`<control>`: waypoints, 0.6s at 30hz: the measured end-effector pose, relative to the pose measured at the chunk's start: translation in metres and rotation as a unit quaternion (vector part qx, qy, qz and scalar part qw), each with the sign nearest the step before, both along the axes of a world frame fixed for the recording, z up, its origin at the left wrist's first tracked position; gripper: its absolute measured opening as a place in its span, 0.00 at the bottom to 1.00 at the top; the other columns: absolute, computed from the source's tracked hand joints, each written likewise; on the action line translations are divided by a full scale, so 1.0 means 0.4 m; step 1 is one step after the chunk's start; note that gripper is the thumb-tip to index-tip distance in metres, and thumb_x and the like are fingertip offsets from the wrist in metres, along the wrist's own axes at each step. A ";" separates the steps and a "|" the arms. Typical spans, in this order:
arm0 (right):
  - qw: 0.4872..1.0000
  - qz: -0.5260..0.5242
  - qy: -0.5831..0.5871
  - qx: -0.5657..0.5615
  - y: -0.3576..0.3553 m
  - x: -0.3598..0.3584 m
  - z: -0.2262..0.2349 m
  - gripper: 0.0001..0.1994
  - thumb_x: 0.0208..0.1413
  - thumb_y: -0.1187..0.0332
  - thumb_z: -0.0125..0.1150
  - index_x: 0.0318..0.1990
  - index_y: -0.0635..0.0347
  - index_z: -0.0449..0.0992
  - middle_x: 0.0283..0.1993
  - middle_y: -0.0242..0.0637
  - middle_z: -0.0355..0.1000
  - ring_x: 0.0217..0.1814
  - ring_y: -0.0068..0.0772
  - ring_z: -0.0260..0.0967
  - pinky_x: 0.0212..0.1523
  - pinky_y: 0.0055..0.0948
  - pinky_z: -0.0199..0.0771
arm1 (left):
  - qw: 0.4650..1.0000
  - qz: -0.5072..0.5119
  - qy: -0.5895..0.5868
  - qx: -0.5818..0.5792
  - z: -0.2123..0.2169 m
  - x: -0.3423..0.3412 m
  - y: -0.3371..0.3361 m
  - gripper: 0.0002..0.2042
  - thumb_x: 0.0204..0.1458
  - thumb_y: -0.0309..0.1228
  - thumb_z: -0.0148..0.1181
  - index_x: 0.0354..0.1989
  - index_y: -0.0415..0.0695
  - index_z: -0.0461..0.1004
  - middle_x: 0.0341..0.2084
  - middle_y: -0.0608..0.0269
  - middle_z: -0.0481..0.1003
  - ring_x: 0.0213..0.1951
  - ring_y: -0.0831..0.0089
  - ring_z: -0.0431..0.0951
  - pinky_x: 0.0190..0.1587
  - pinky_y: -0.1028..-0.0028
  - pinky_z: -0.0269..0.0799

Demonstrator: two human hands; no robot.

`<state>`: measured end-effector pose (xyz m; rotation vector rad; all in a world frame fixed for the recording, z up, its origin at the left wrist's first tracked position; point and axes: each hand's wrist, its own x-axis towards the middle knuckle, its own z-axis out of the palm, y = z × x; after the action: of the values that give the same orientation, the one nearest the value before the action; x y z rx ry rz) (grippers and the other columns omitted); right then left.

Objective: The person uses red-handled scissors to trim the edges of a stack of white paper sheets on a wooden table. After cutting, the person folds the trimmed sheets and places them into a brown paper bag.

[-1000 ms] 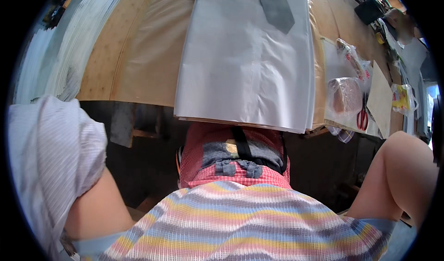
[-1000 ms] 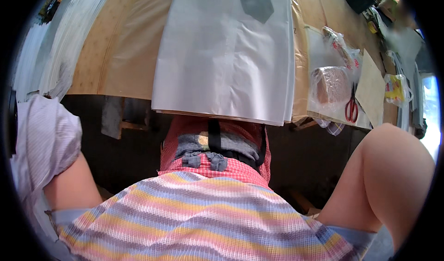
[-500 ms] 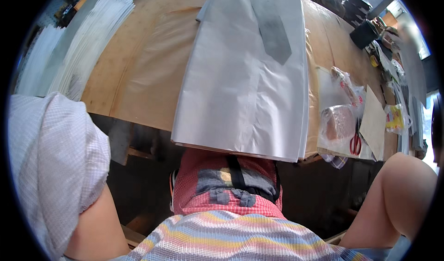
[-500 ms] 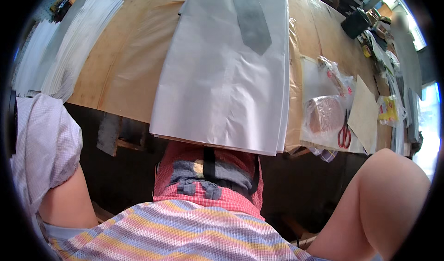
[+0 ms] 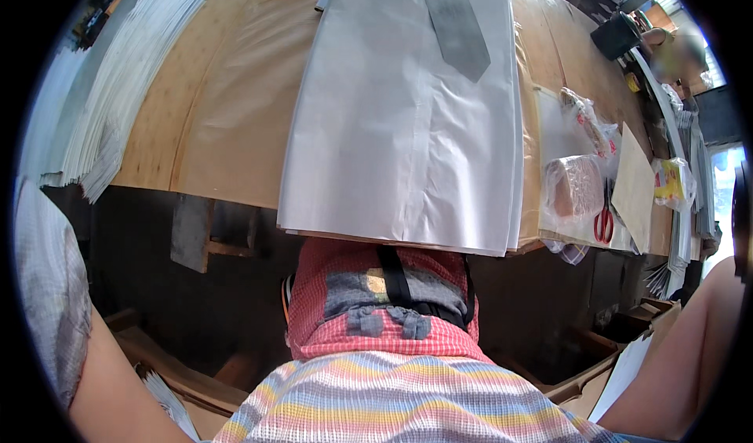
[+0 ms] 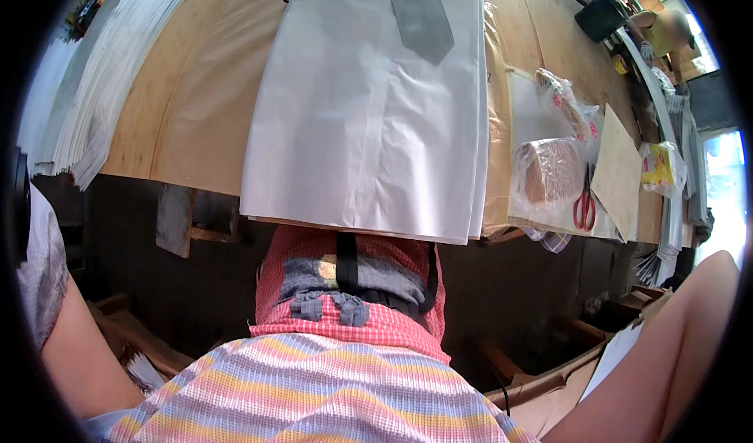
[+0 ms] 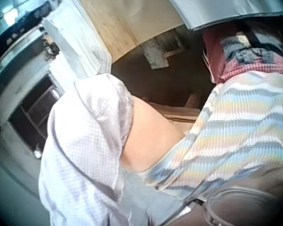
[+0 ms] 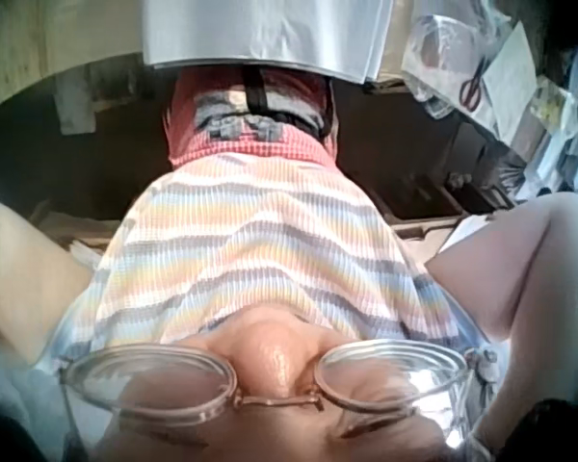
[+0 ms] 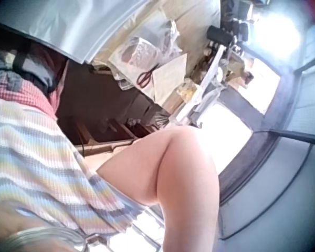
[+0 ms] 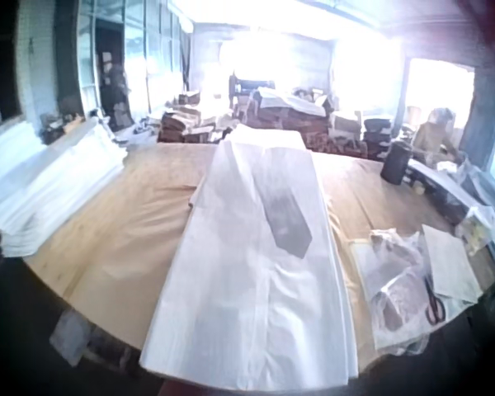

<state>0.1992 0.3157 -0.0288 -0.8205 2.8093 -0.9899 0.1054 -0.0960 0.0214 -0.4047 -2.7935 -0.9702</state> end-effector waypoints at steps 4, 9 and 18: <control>1.000 -0.027 -0.014 -0.005 0.015 0.004 -0.037 0.13 0.56 0.71 0.60 0.47 0.66 0.77 0.47 0.41 0.75 0.47 0.35 0.75 0.50 0.30 0.74 | 1.000 0.007 -0.011 -0.007 -0.015 0.005 -0.006 0.32 0.46 0.45 0.70 0.59 0.43 0.71 0.59 0.52 0.69 0.60 0.52 0.70 0.63 0.58 0.66; 0.997 -0.054 -0.044 -0.017 0.004 -0.026 -0.009 0.12 0.55 0.72 0.60 0.46 0.66 0.77 0.46 0.41 0.74 0.46 0.36 0.75 0.49 0.30 0.74 | 1.000 0.004 -0.029 -0.011 -0.013 0.002 -0.010 0.33 0.46 0.46 0.70 0.60 0.43 0.70 0.60 0.52 0.68 0.61 0.51 0.69 0.64 0.57 0.65; 0.993 -0.041 -0.029 -0.107 0.006 -0.167 0.201 0.12 0.54 0.74 0.61 0.46 0.66 0.77 0.45 0.41 0.74 0.44 0.36 0.75 0.46 0.30 0.75 | 0.997 -0.013 -0.063 -0.038 0.053 -0.032 -0.030 0.35 0.45 0.47 0.70 0.62 0.44 0.69 0.63 0.52 0.66 0.63 0.51 0.67 0.66 0.57 0.63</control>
<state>0.1325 0.3182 0.0517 -0.6860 2.7404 -1.3237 0.0926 -0.1081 0.0426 -0.4054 -2.9522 -0.9285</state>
